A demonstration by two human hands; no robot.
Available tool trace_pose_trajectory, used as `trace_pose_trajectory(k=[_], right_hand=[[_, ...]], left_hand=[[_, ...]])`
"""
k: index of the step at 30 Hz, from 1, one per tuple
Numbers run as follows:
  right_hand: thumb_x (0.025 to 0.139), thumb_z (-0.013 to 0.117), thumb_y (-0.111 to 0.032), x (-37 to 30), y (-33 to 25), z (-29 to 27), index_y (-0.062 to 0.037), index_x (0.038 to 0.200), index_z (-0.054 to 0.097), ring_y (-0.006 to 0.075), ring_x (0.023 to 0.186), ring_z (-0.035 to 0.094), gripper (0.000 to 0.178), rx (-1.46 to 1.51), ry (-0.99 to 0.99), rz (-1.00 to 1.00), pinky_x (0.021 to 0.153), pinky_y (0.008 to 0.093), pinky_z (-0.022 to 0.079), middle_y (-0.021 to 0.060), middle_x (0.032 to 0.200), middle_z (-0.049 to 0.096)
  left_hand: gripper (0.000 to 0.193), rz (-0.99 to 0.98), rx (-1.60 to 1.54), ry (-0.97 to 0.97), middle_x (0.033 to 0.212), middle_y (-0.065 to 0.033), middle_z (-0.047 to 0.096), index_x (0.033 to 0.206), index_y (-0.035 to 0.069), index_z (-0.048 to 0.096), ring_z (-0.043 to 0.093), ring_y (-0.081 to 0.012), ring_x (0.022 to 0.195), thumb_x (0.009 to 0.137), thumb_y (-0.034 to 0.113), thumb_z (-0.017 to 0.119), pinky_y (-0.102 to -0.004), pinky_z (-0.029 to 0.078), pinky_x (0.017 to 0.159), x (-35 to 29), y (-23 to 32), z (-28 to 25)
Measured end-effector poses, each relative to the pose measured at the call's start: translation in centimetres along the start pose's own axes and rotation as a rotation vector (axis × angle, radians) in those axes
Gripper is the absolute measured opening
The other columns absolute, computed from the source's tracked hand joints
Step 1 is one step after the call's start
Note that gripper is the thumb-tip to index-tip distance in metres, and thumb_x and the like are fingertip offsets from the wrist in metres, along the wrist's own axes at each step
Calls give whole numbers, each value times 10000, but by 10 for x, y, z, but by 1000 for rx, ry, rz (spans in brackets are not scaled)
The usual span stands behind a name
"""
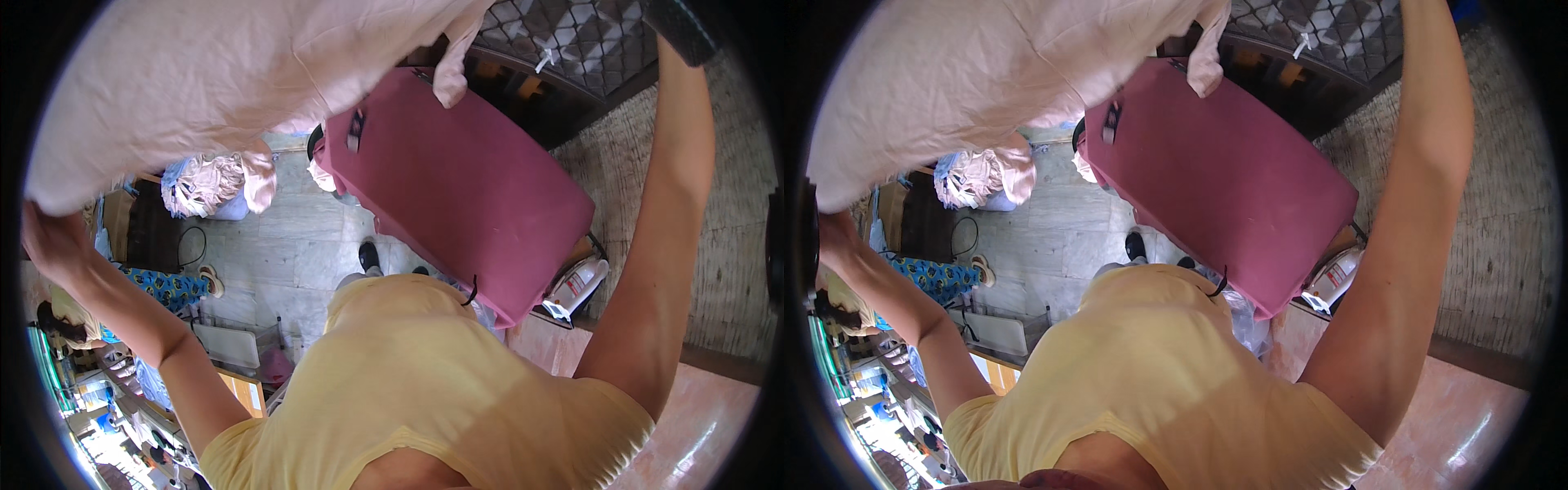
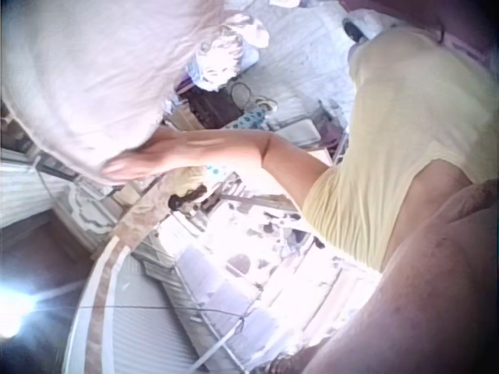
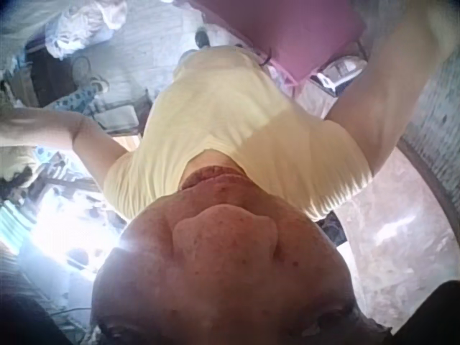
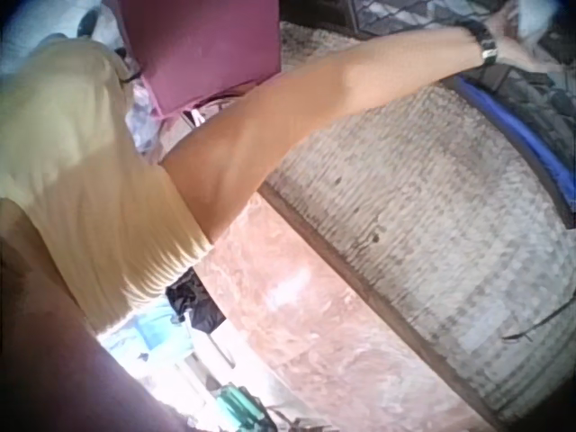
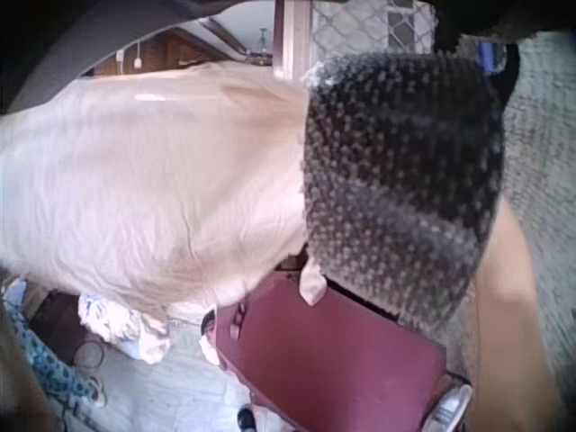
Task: The person irons a shirt on a padded board, flipping and smoothing the fabric by hand before pressing it with the iron.
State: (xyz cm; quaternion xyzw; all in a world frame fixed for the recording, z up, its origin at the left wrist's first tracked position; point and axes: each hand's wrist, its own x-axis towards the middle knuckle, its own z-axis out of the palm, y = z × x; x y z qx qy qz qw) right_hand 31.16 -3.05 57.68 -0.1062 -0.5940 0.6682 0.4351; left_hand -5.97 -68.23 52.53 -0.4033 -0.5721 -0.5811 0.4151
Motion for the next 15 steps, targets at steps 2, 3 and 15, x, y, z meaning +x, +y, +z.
trace_pose_trajectory(k=[2,3,15], right_hand=[[922,606,-285,-21,21,-57,-94,1289,525,229,1066,551,421,-13,34,26,913,386,447,103,1168,571],[923,607,-275,-31,27,-79,-88,1280,533,217,1053,558,409,-72,52,46,907,369,453,95,1154,579],[939,518,-191,-236,221,-384,-108,1179,667,175,878,641,294,-1380,621,744,768,297,511,75,1175,674]], left_hand=[[654,-118,-121,-332,1219,-191,596,1208,12,593,591,-305,1109,854,559,542,-451,451,960,-54,38,-10],[437,-150,-432,-586,1015,-149,596,1011,33,595,576,-268,910,807,418,635,-403,428,796,-87,69,24],[254,-796,-1243,-1882,839,-65,508,886,20,555,523,-187,752,856,189,743,-325,424,665,-405,221,216]])
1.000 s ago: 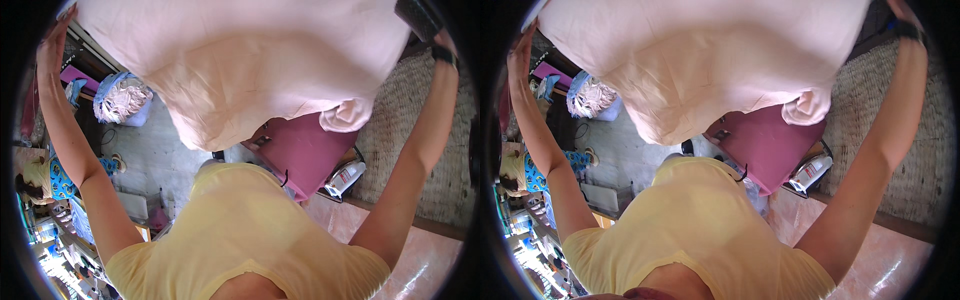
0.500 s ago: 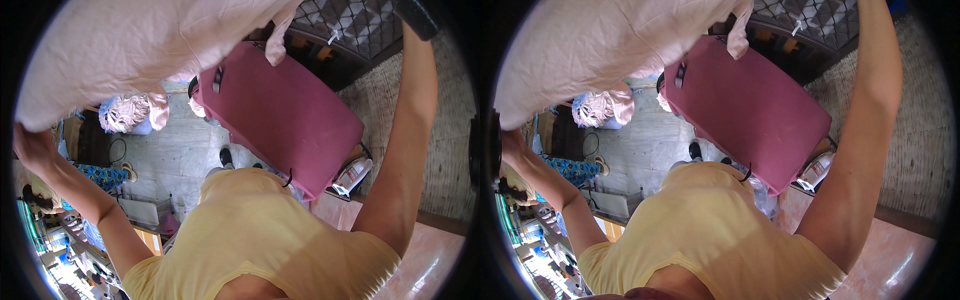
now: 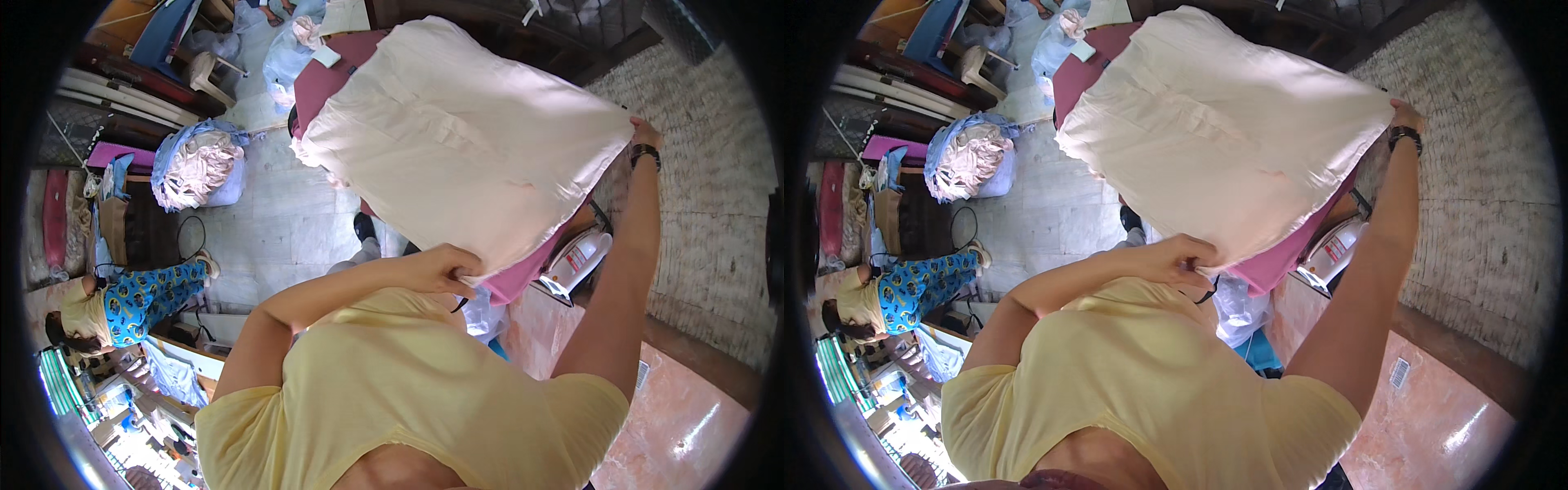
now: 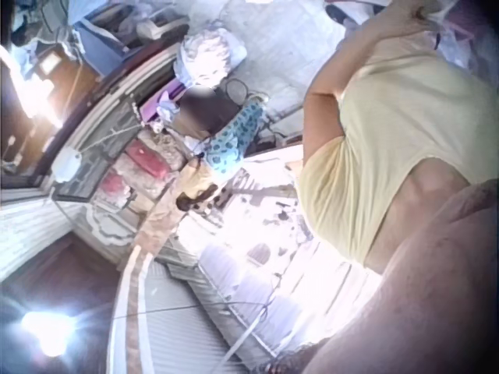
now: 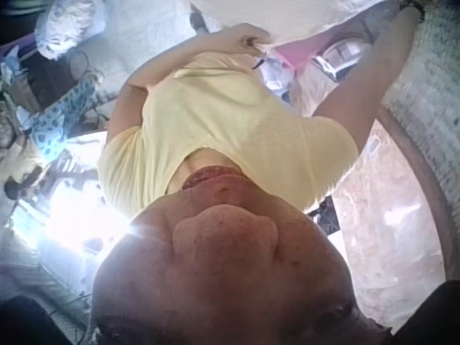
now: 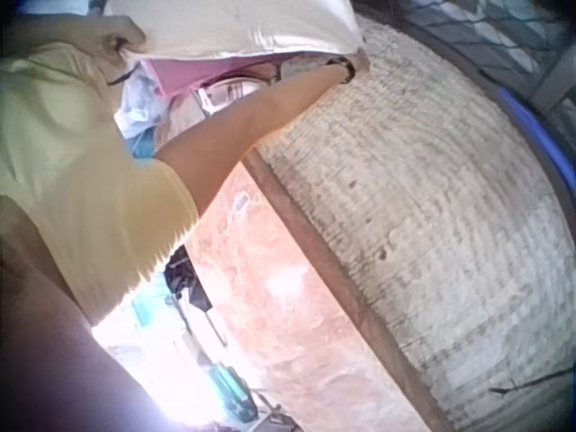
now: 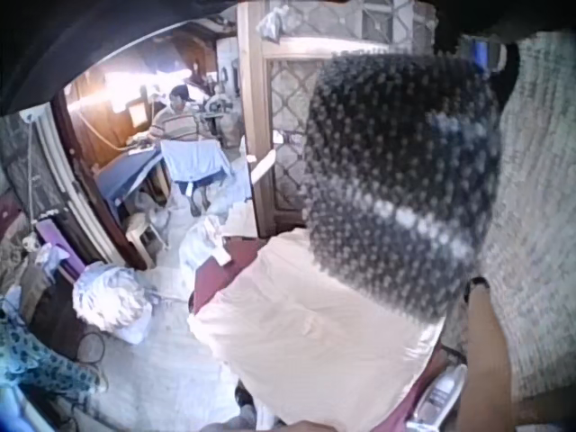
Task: The person irons a shirt on a padded board, flipping and smoothing the fabric by hand before pressing it with the iron.
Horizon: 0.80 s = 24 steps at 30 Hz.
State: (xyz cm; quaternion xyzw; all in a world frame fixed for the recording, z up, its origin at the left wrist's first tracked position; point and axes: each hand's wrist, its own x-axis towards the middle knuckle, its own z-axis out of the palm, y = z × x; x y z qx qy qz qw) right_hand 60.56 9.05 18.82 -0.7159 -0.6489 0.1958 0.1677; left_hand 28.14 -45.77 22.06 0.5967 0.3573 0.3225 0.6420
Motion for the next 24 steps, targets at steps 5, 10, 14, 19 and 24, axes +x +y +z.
trace_pose_trajectory(k=[5,10,14,19,24], right_hand=[[826,657,-338,-24,126,51,-189,1286,616,344,1060,599,486,-409,233,40,915,451,487,212,1235,598],[854,623,-363,-297,82,142,59,1143,557,427,1083,522,516,-421,8,-317,972,515,391,265,1141,572],[862,646,-360,-492,108,157,77,1093,604,466,1117,527,496,-326,-301,76,957,520,423,337,1190,543],[814,722,-460,-544,96,136,-25,1223,542,372,1117,536,623,135,-558,676,917,472,433,230,1246,541],[738,832,-427,-564,128,192,-206,1276,479,186,1051,531,681,1035,-288,911,864,418,393,-15,1153,585]], left_hand=[[466,282,242,17,1241,-109,568,1260,78,575,538,-244,1157,828,120,744,-359,439,977,33,-61,-14],[411,-125,620,991,1239,-109,588,1243,53,536,590,-220,1054,857,48,677,-365,508,812,-87,-163,-168],[611,-312,948,1278,1241,-158,518,1312,44,491,568,-275,1012,781,123,785,-376,509,864,-180,-234,-290],[668,-344,811,1121,1186,-181,525,1313,25,476,536,-312,1084,754,170,812,-396,482,878,-178,-257,-328],[339,-301,855,1086,838,-89,515,1132,6,530,508,-213,785,877,157,695,-336,426,684,-166,-246,-326]])
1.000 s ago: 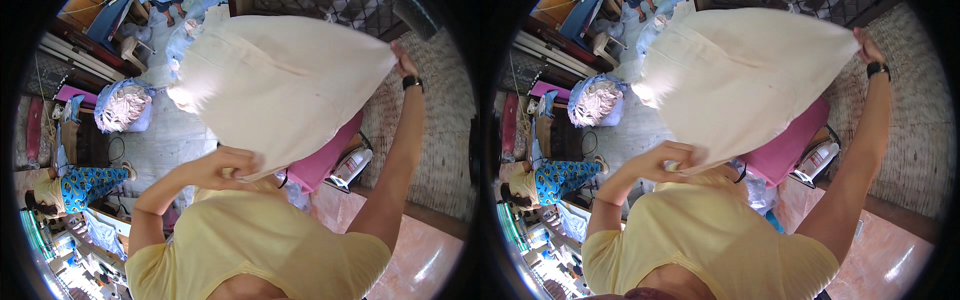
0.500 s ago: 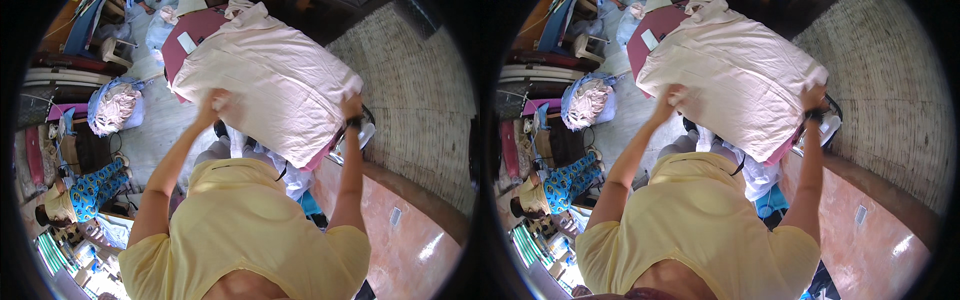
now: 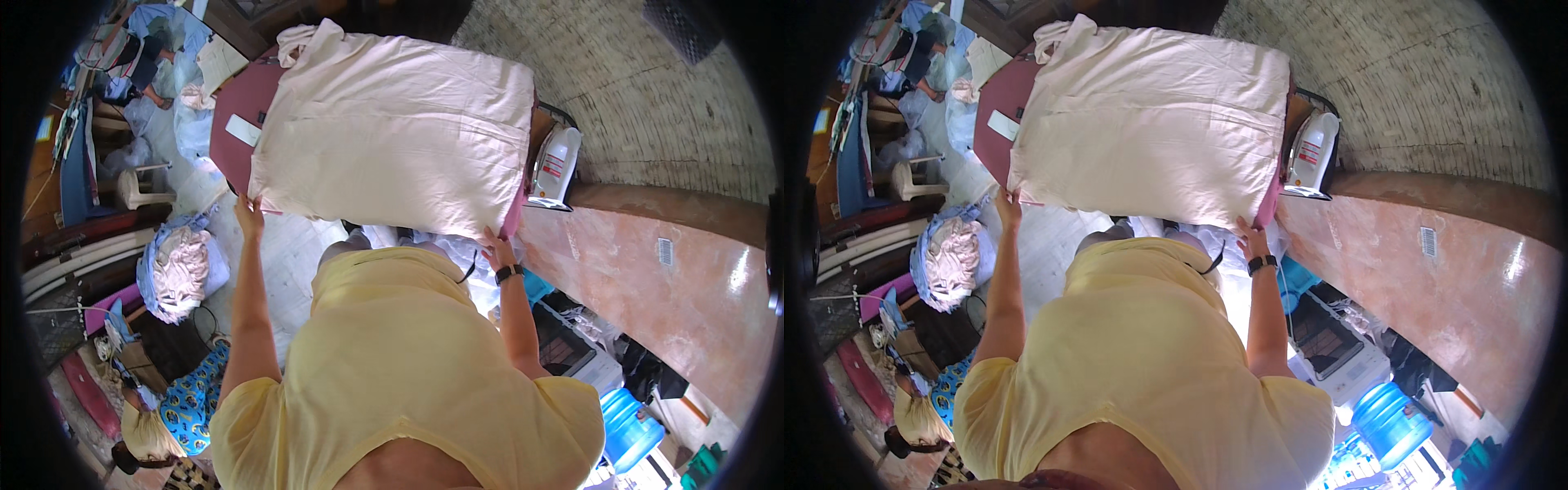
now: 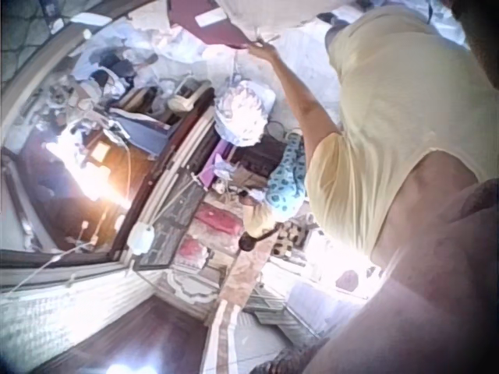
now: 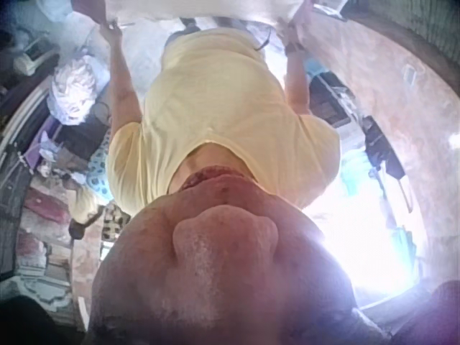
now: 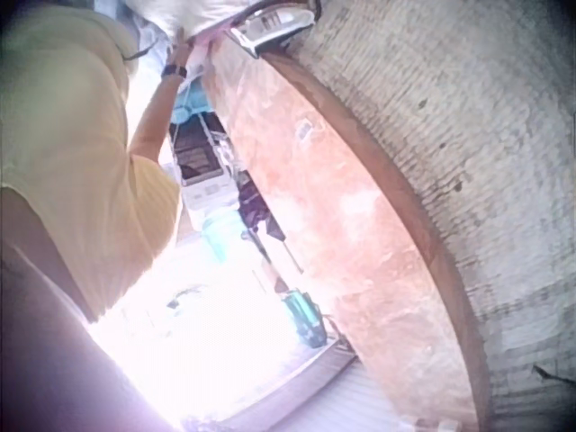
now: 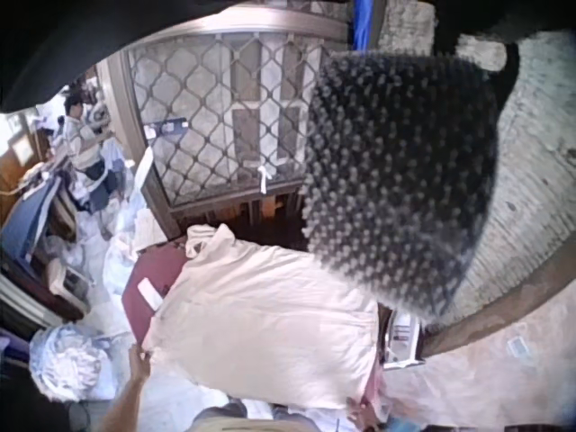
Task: The person irons a shirt on a padded board, flipping and smoothing the fabric by hand before pressing it with the iron.
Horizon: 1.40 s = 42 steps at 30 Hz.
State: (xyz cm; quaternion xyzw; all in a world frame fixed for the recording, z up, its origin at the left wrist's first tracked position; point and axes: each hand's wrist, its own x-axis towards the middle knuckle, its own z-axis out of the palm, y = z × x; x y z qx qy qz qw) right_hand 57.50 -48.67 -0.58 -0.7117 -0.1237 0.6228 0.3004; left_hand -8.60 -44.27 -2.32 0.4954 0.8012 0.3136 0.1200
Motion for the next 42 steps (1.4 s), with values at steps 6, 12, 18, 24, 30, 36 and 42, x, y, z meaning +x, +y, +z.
trace_pose_trajectory(k=[6,12,18,24,30,36,42], right_hand=[[826,768,-366,-17,24,2,-167,1219,525,226,1057,531,503,99,-125,111,925,475,419,38,1166,571],[915,642,-206,-25,43,29,-61,1099,535,249,1061,547,258,231,-193,172,921,499,478,111,1112,589],[896,671,-188,-65,21,76,-98,1156,473,332,1068,541,339,471,15,151,868,498,505,115,1084,497],[780,716,-161,-23,15,82,-70,1284,452,387,1066,499,576,-217,690,39,863,533,469,197,1247,436],[740,693,-145,-12,-71,136,-50,1261,461,418,1167,406,578,-996,1040,-733,992,567,337,239,1225,457],[750,731,-152,-8,-125,168,-41,1261,441,411,1128,428,598,-881,757,-1011,961,534,359,217,1159,483],[799,676,-104,4,-148,156,-20,1281,434,422,1142,431,546,-883,648,-1058,973,524,360,232,1204,472]], left_hand=[[180,-124,-329,-34,756,-5,438,957,23,482,390,-104,686,946,133,624,-251,345,618,-31,50,-47],[178,-90,-534,-107,729,21,466,930,22,482,405,-77,664,965,140,611,-234,359,603,-26,31,-74],[172,-252,-289,-216,706,-42,499,925,6,478,467,-151,640,934,91,628,-291,419,621,-42,-19,-91],[354,439,-56,223,1128,-249,470,1132,-28,502,494,-401,1017,880,156,670,-436,426,831,84,68,-35],[503,335,-226,-43,1158,-210,544,1330,87,455,580,-402,1059,869,155,644,-491,484,879,254,193,59],[357,330,307,-311,1181,-210,543,1199,183,535,618,-427,1024,869,250,653,-512,525,839,333,239,102],[281,818,-109,-108,1090,-167,562,1065,84,595,625,-403,1009,798,25,660,-498,526,837,342,339,123]])
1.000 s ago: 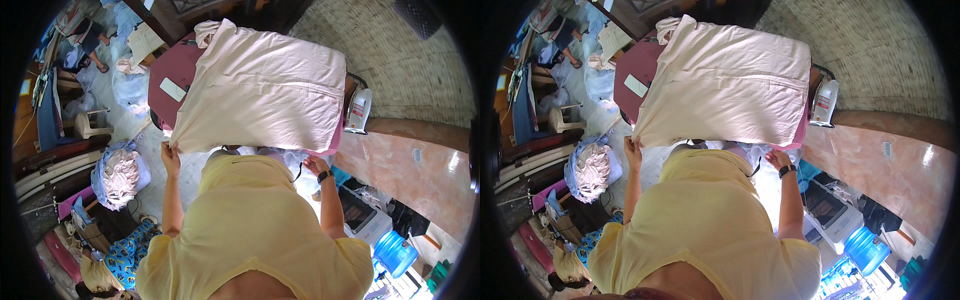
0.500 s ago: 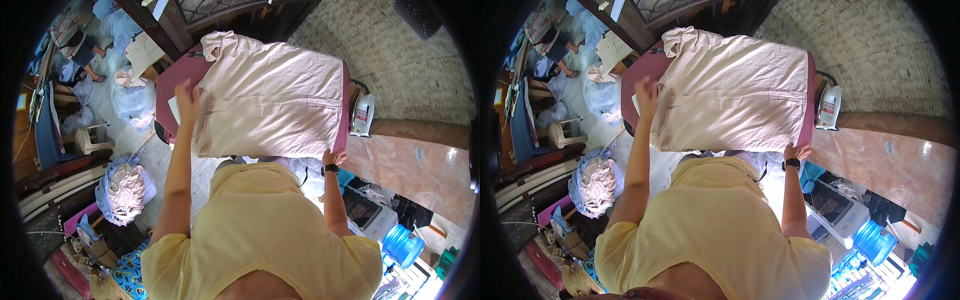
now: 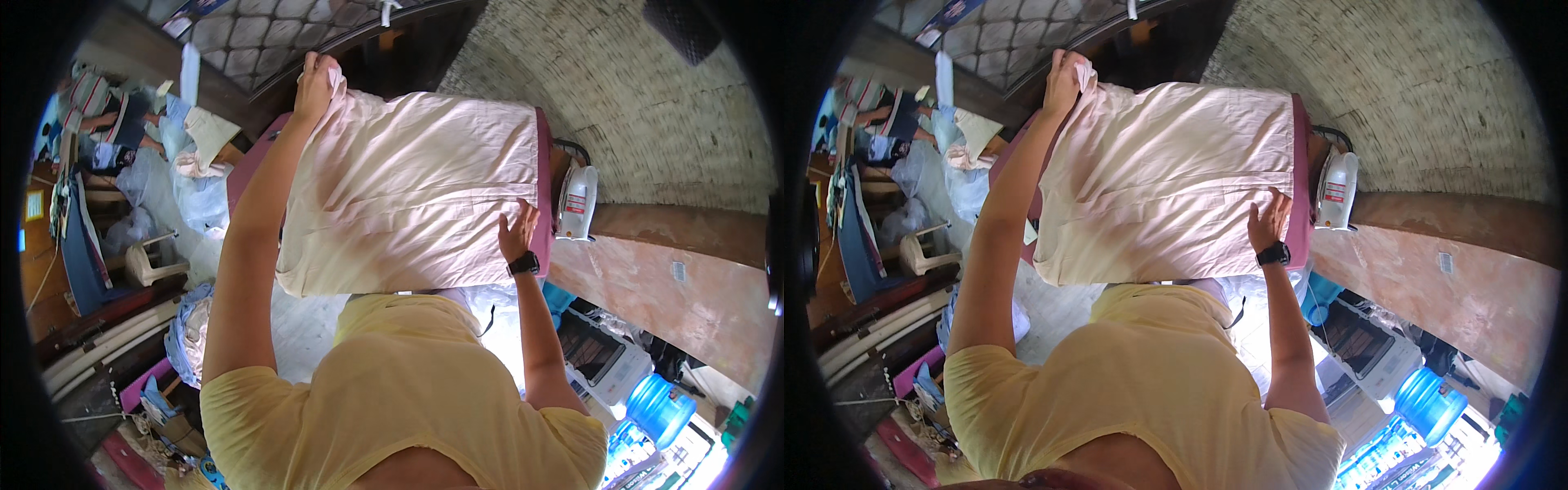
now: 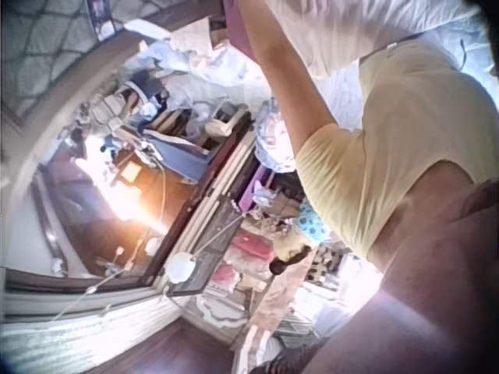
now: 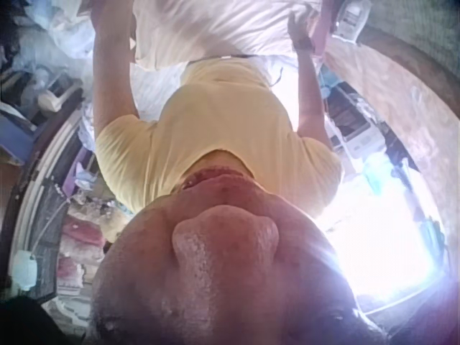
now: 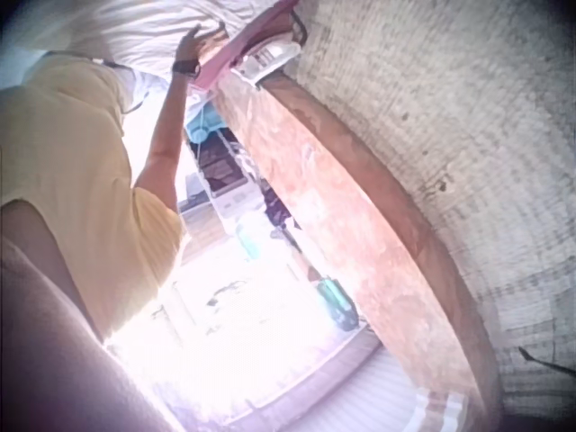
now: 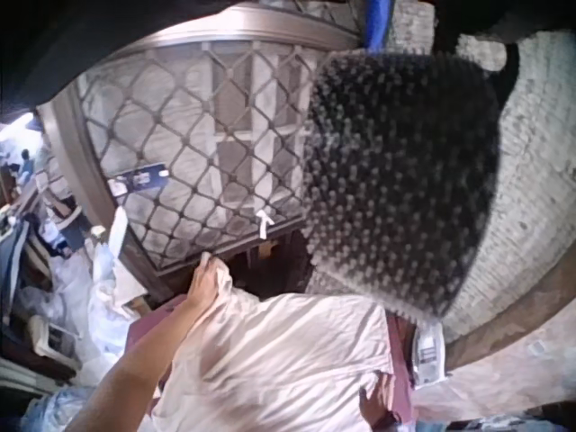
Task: The person irons a shirt on a padded board, flipping and smoothing the fabric by hand before pressing it with the iron.
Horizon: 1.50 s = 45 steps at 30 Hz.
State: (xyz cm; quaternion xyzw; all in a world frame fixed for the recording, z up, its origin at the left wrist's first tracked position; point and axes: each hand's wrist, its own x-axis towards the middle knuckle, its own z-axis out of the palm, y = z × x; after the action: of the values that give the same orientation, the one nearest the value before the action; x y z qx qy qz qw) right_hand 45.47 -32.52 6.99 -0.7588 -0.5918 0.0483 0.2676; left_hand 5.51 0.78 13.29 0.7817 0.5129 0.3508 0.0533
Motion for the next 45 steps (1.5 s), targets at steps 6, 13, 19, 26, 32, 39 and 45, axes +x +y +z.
trace_pose_trajectory(k=[6,13,19,26,32,39,45], right_hand=[[844,666,-261,94,24,35,-68,1305,456,469,1135,434,542,-44,-72,-145,993,578,341,266,1195,460],[901,550,-543,244,120,86,-67,1279,555,437,1134,470,607,-324,-32,241,1002,565,327,237,1249,562],[828,606,-443,286,98,101,-124,1200,603,409,1082,575,490,-81,-203,388,932,506,440,216,1132,639],[810,676,-262,274,113,111,-49,1031,588,348,970,642,319,191,189,218,868,436,492,181,1051,666],[775,765,-150,275,105,104,-54,947,584,258,887,661,268,301,234,354,801,364,519,149,1023,675],[809,664,-173,279,111,99,-149,858,760,261,841,689,110,178,172,-55,760,385,536,71,884,720],[833,648,-177,303,116,115,-159,930,765,306,916,658,153,123,219,-11,820,393,516,116,947,704]], left_hand=[[374,208,-90,-438,1042,-131,638,1125,106,646,622,-370,1001,789,-52,603,-439,519,856,-3,-60,61],[297,-407,550,-128,1046,-148,639,1096,118,648,602,-356,1008,870,310,672,-446,499,875,-45,-21,41],[251,-391,288,-201,1008,-158,653,939,69,616,624,-350,966,906,318,628,-469,509,818,-64,-49,19],[211,-388,157,-107,794,-109,696,880,81,586,682,-337,797,913,287,614,-470,520,692,-62,-46,10],[176,-518,259,-1,810,-140,695,912,65,582,682,-353,799,881,228,642,-451,525,717,-65,-64,-1],[204,-534,144,252,846,-179,665,1014,-1,458,670,-387,836,846,-12,574,-464,514,749,-59,-36,4],[240,-325,115,176,1082,-235,600,1099,-2,458,580,-413,1039,873,-41,525,-472,466,891,-75,-52,27]])
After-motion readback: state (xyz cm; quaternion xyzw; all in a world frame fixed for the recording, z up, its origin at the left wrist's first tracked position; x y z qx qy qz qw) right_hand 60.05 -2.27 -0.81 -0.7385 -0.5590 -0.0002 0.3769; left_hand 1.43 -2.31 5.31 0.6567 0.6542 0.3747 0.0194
